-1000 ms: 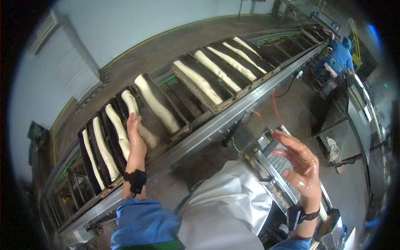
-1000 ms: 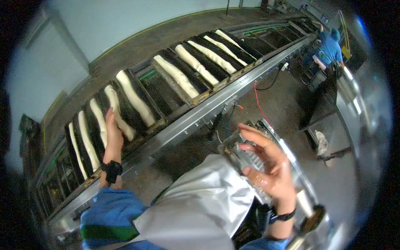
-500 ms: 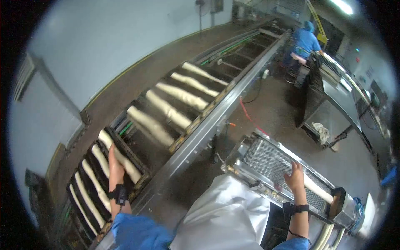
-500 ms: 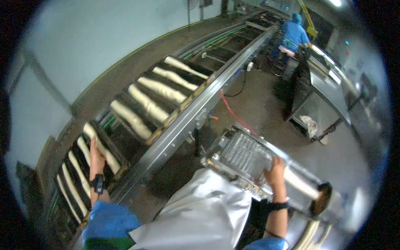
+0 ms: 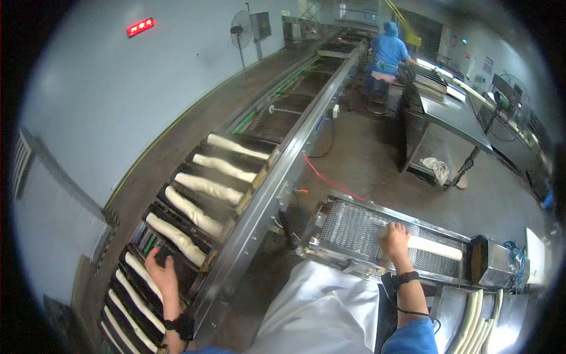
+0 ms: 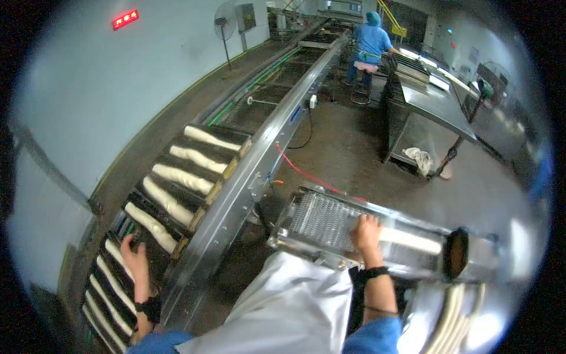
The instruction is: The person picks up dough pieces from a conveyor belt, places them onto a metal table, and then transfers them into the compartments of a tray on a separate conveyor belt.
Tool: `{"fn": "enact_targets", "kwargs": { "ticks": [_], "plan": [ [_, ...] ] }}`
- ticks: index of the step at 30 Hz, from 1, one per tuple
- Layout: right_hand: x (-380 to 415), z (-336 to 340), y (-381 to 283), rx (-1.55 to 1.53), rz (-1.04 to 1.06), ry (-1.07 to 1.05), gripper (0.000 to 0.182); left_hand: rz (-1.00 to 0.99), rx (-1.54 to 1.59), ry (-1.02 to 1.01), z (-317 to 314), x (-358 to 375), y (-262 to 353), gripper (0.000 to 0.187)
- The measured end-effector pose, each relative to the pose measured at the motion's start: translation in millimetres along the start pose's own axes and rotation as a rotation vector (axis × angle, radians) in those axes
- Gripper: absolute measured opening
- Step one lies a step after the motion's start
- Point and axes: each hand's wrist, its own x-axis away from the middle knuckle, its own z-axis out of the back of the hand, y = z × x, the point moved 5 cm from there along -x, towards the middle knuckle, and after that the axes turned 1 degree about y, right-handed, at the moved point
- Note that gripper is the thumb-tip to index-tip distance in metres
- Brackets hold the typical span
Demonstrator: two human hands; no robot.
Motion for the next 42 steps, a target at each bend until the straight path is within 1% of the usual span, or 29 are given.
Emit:
{"fn": "enact_targets", "kwargs": {
  "ticks": [1,3,4,5,6,7,9,10,11,12,13,14,15,17,18,19,20,21,22,23,25,26,29,31,32,35,36,38,42],
  "plan": [
    [-0.2,15.5,5.2,0.001,-0.016,0.004,0.047,-0.038,0.064,-0.085,-10.8,1.8,40.4,0.037],
    [11.6,25.7,22.2,-0.849,-0.228,-0.095,0.041,-0.155,0.280,-0.262,-48.3,12.7,91.5,0.031],
    [16.3,3.1,59.0,-1.132,-0.259,0.019,0.038,-0.337,0.293,-0.334,-70.5,19.4,111.0,0.029],
    [42.2,43.1,63.5,-1.461,-0.303,0.189,0.036,-0.378,0.322,-0.425,-95.4,27.9,128.7,0.027],
    [59.7,37.3,101.5,-1.590,-0.292,0.351,0.037,-0.439,0.316,-0.528,-113.8,37.7,148.5,0.026],
    [85.6,60.6,122.7,-1.710,-0.508,0.406,0.032,-0.462,0.335,-0.546,-129.2,38.2,159.0,0.026],
    [148.0,82.6,180.0,-1.820,-0.351,0.635,0.027,-0.720,0.397,-0.769,-171.4,54.9,186.3,0.027],
    [189.8,69.0,223.9,-1.654,-0.436,0.782,0.030,-0.757,0.408,-0.823,-192.1,57.1,191.1,0.027],
    [233.0,82.7,230.1,-1.612,-0.502,0.903,0.035,-0.788,0.435,-0.842,-210.6,57.8,193.6,0.027],
    [284.7,65.0,272.4,-1.427,-0.610,0.985,0.039,-0.785,0.320,-0.822,-229.8,56.5,192.5,0.028],
    [348.5,19.9,326.7,-1.427,-0.820,1.204,0.040,-0.788,0.209,-0.798,-247.0,55.9,191.4,0.029],
    [408.5,-7.9,362.1,-1.430,-0.915,1.302,0.036,-0.872,0.178,-0.774,-254.6,60.2,199.2,0.033],
    [470.7,-26.8,391.1,-1.165,-1.095,1.223,0.032,-0.923,0.213,-0.793,-261.8,63.7,208.1,0.033],
    [505.3,20.5,300.2,-0.315,-1.491,1.209,0.027,-0.961,0.101,-0.776,-258.9,60.1,229.3,0.037],
    [504.0,47.0,257.1,-0.219,-1.540,0.995,0.027,-0.943,0.112,-0.756,-263.4,58.0,232.5,0.037],
    [508.1,51.1,231.0,0.507,-1.397,0.731,0.025,-0.919,0.127,-0.736,-270.7,57.4,234.2,0.038],
    [489.9,74.8,194.5,0.472,-1.329,0.586,0.025,-0.881,0.145,-0.741,-277.6,58.0,232.1,0.037],
    [483.5,70.7,180.7,0.527,-1.131,0.512,0.028,-0.841,0.158,-0.746,-281.7,59.0,230.9,0.036],
    [472.1,67.1,162.4,0.662,-0.968,0.594,0.030,-0.826,0.132,-0.754,-280.5,59.7,234.8,0.036],
    [469.6,60.2,158.2,0.527,-0.849,0.567,0.030,-0.809,0.102,-0.760,-280.2,60.1,237.1,0.037],
    [463.2,43.7,161.4,0.322,-0.762,0.406,0.029,-0.797,0.143,-0.769,-296.3,61.4,225.6,0.036],
    [452.0,46.6,159.7,0.301,-0.712,0.450,0.035,-0.798,0.087,-0.781,-283.9,65.4,234.9,0.034],
    [419.0,56.7,173.1,0.165,-0.715,0.400,0.043,-0.828,0.081,-0.803,-282.9,68.1,230.6,0.033],
    [409.2,51.2,194.3,0.140,-0.722,0.375,0.047,-0.881,0.123,-0.735,-297.4,64.5,218.9,0.033],
    [403.2,49.0,203.3,0.098,-0.683,0.348,0.050,-0.839,0.120,-0.749,-298.6,65.4,218.6,0.032],
    [387.8,44.9,222.6,0.070,-0.647,0.308,0.053,-0.976,0.033,-0.763,-256.6,69.2,253.9,0.037],
    [382.9,46.5,225.6,0.091,-0.638,0.294,0.055,-0.984,0.026,-0.768,-263.9,71.0,248.1,0.037],
    [377.1,49.3,234.2,0.054,-0.689,0.290,0.055,-0.862,0.048,-0.740,-283.3,68.9,227.7,0.030],
    [374.6,39.5,258.2,0.002,-0.733,0.330,0.052,-0.889,0.019,-0.714,-270.1,72.8,242.6,0.030]
  ]
}}
